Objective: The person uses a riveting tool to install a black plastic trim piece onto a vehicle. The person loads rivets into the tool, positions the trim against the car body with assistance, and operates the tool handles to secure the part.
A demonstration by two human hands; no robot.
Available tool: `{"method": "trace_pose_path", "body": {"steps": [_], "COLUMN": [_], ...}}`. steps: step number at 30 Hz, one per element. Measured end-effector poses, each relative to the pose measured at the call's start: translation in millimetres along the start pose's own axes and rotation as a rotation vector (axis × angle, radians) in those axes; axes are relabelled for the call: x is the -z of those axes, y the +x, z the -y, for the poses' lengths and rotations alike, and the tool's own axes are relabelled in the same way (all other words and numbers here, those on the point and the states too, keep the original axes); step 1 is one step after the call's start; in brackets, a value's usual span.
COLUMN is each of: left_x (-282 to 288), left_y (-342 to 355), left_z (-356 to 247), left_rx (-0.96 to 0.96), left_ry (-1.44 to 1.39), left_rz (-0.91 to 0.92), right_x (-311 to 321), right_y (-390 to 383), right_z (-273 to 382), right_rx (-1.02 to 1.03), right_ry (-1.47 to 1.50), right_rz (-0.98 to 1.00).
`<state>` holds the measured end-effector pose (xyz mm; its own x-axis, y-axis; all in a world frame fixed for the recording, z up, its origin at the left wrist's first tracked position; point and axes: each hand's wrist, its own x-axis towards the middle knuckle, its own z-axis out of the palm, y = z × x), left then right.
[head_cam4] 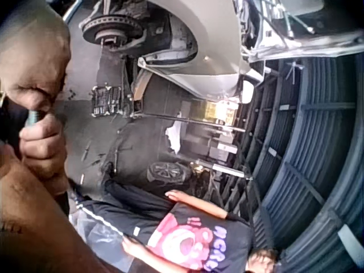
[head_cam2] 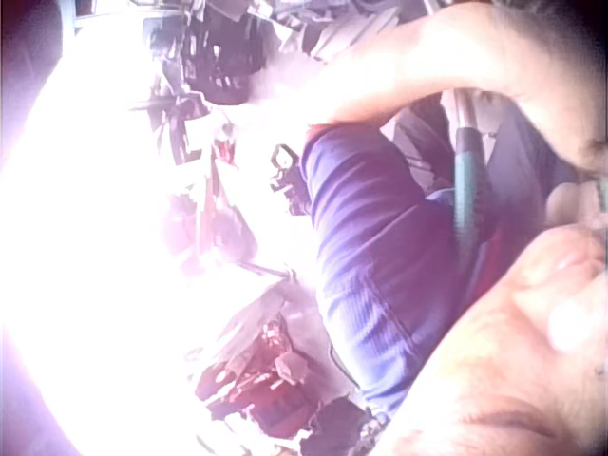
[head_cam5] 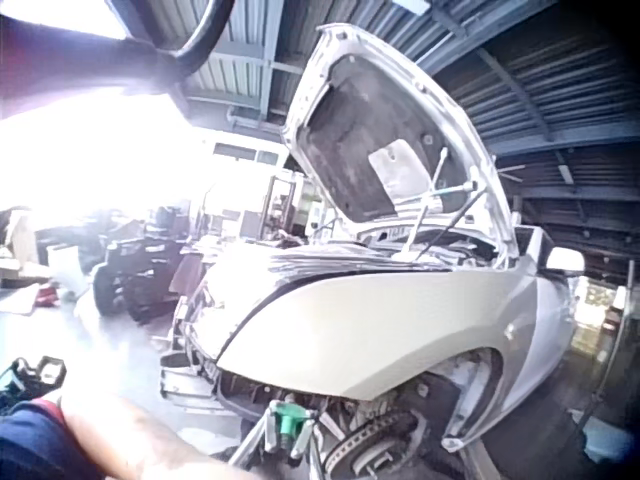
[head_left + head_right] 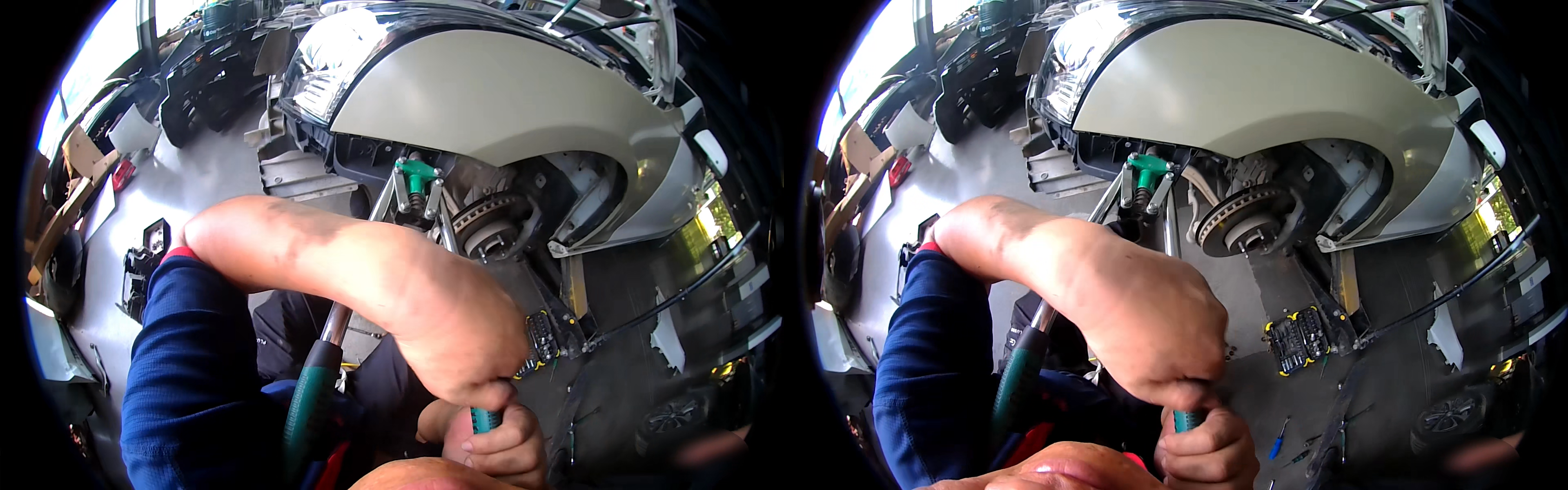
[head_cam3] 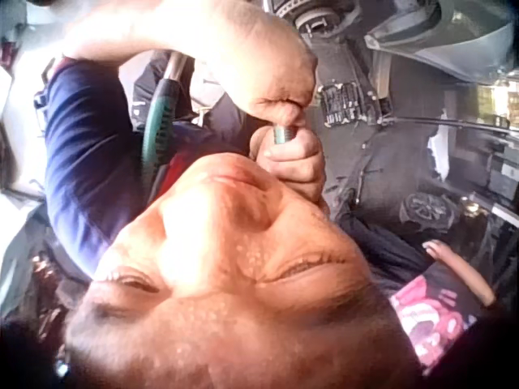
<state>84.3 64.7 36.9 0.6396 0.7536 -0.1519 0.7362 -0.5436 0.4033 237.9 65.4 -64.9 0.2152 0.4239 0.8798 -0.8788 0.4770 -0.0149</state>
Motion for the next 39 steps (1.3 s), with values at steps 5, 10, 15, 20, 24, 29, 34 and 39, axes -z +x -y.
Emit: {"method": "trace_pose_path", "body": {"steps": [5,10,15,20,24,29,34,39], "left_x": [-27.9,-98.4,-92.3,-148.8,-161.3,-179.9,-191.7,-193.3], "left_y": [-95.8,-139.6,-181.6,-191.5,-174.9,-129.4,-111.9,-119.2], "left_z": [-2.8,-20.7,-5.6,4.4,-26.0,-42.5,-41.1,-35.5], "left_rx": [-0.366,-0.429,-0.451,-0.307,-0.616,-0.765,-0.792,-0.712], "left_ry": [-0.038,-0.136,-0.161,-0.411,-0.483,-0.193,-0.192,-0.012], "left_rz": [-0.537,-0.677,-0.973,-1.573,-1.802,-1.258,-1.217,-1.254], "right_x": [18.3,40.0,148.1,232.3,217.4,149.7,88.5,109.7], "right_y": [0.0,5.7,61.3,63.3,68.9,83.9,81.6,84.5], "right_z": [13.7,3.6,-31.3,-70.1,-68.8,-42.4,-8.2,-14.1], "right_rx": [0.010,-0.010,-0.115,-0.381,-0.326,-0.182,-0.076,-0.098], "right_ry": [-0.045,0.036,0.172,0.210,0.207,0.085,-0.005,-0.059], "right_rz": [0.063,0.119,0.069,-0.155,-0.220,-0.111,0.080,-0.017]}}
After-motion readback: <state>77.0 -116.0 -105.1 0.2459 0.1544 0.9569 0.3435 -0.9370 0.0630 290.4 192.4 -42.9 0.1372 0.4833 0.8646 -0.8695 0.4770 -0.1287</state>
